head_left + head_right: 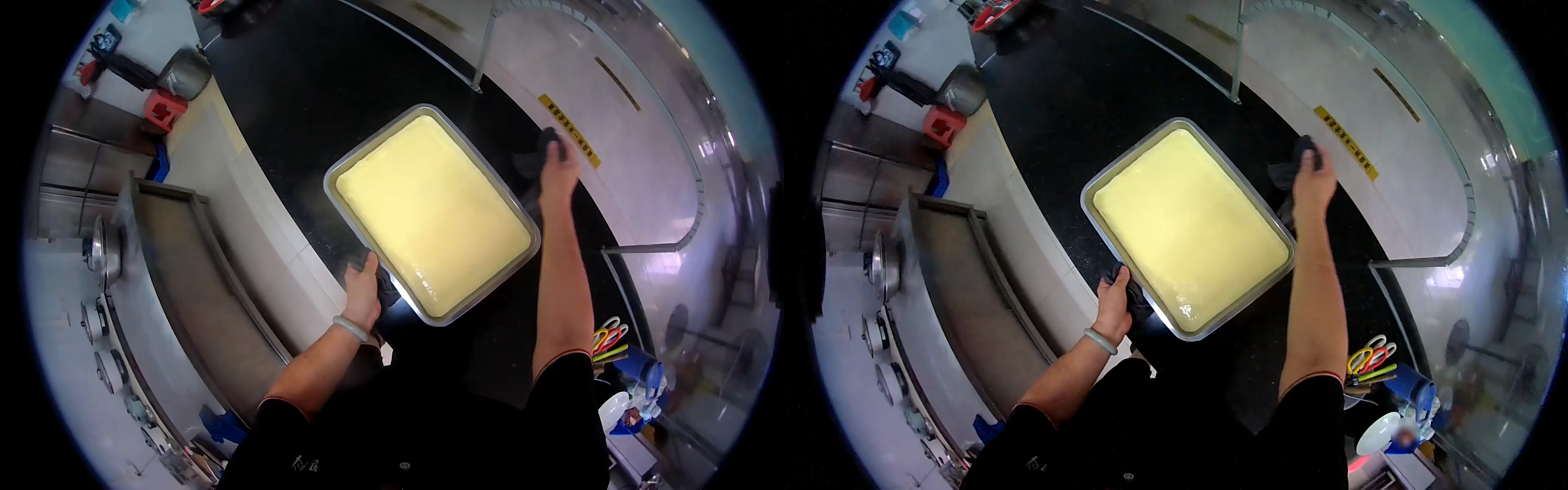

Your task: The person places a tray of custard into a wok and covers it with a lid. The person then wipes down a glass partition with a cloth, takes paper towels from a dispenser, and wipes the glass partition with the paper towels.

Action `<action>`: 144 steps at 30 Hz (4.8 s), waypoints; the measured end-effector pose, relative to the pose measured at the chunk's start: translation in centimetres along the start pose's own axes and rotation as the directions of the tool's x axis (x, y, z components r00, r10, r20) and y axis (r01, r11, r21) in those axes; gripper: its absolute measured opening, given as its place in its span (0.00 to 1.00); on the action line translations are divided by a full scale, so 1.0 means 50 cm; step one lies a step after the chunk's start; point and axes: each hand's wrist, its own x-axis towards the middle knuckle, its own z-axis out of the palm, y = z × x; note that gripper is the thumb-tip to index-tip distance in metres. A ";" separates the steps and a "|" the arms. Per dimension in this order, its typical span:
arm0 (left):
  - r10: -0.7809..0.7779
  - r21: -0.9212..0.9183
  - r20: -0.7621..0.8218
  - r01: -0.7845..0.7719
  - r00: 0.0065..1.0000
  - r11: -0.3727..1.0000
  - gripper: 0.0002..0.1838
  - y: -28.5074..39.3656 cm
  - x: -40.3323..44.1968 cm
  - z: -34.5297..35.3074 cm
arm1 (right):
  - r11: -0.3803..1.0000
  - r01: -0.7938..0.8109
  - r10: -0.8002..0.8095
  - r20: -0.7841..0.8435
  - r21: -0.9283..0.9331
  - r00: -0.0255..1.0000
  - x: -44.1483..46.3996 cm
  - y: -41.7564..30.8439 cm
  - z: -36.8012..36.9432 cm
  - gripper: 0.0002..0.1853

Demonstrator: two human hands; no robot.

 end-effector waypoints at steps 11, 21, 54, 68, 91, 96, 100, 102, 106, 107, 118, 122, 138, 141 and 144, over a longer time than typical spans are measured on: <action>-0.060 -0.054 -0.007 0.060 0.998 0.997 0.07 0.005 -0.001 0.084 | 0.841 -0.366 0.430 -0.082 0.399 0.899 -0.192 -0.070 -0.412 0.20; -0.077 -0.030 0.052 0.078 0.996 0.996 0.11 -0.005 -0.005 0.135 | 0.509 -0.721 0.754 0.160 0.471 0.637 -0.502 0.029 -0.359 0.18; -0.269 0.674 0.601 -0.297 0.752 0.676 0.20 0.340 0.480 0.279 | 0.471 -0.607 0.840 -0.114 0.640 0.531 -0.415 -0.061 -0.085 0.21; -0.314 0.580 0.579 -0.110 0.752 0.807 0.12 0.351 0.447 0.270 | 0.600 -0.539 0.771 -0.247 0.592 0.587 -0.430 -0.153 -0.080 0.16; -0.320 0.671 0.620 -0.273 0.717 0.690 0.15 0.360 0.441 0.278 | 0.606 -0.577 0.779 -0.259 0.547 0.572 -0.438 -0.058 -0.084 0.17; -0.333 0.670 0.572 -0.193 0.750 0.717 0.13 0.363 0.404 0.285 | 0.572 -0.572 0.792 -0.212 0.588 0.573 -0.426 -0.050 -0.101 0.16; -0.293 0.642 0.593 -0.221 0.750 0.734 0.10 0.368 0.381 0.295 | 0.556 -0.576 0.802 -0.205 0.600 0.560 -0.425 -0.045 -0.116 0.16; -0.276 0.622 0.610 -0.234 0.743 0.747 0.10 0.373 0.370 0.303 | 0.547 -0.562 0.803 -0.200 0.621 0.561 -0.427 -0.044 -0.118 0.16; -0.272 0.628 0.620 -0.258 0.736 0.734 0.11 0.375 0.371 0.309 | 0.549 -0.546 0.802 -0.213 0.632 0.559 -0.433 -0.029 -0.122 0.16; -0.274 0.625 0.617 -0.249 0.738 0.739 0.11 0.373 0.373 0.308 | 0.544 -0.545 0.801 -0.201 0.638 0.563 -0.434 -0.026 -0.123 0.16; -0.242 0.650 0.606 -0.295 0.758 0.700 0.13 0.383 0.346 0.312 | 0.517 -0.551 0.814 -0.176 0.655 0.554 -0.429 -0.030 -0.127 0.16; -0.277 0.678 0.602 -0.297 0.749 0.672 0.16 0.381 0.359 0.307 | 0.514 -0.562 0.819 -0.175 0.648 0.547 -0.426 -0.029 -0.128 0.16; -0.293 0.619 0.545 -0.142 0.786 0.772 0.13 0.346 0.400 0.261 | 0.696 -0.493 0.696 -0.320 0.523 0.643 -0.382 -0.174 -0.147 0.15; -0.301 0.577 0.559 -0.103 0.773 0.810 0.13 0.354 0.384 0.267 | 0.719 -0.479 0.671 -0.320 0.504 0.669 -0.363 -0.197 -0.158 0.15; -0.290 0.568 0.556 -0.102 0.779 0.817 0.13 0.364 0.368 0.277 | 0.732 -0.495 0.669 -0.358 0.468 0.651 -0.359 -0.201 -0.160 0.15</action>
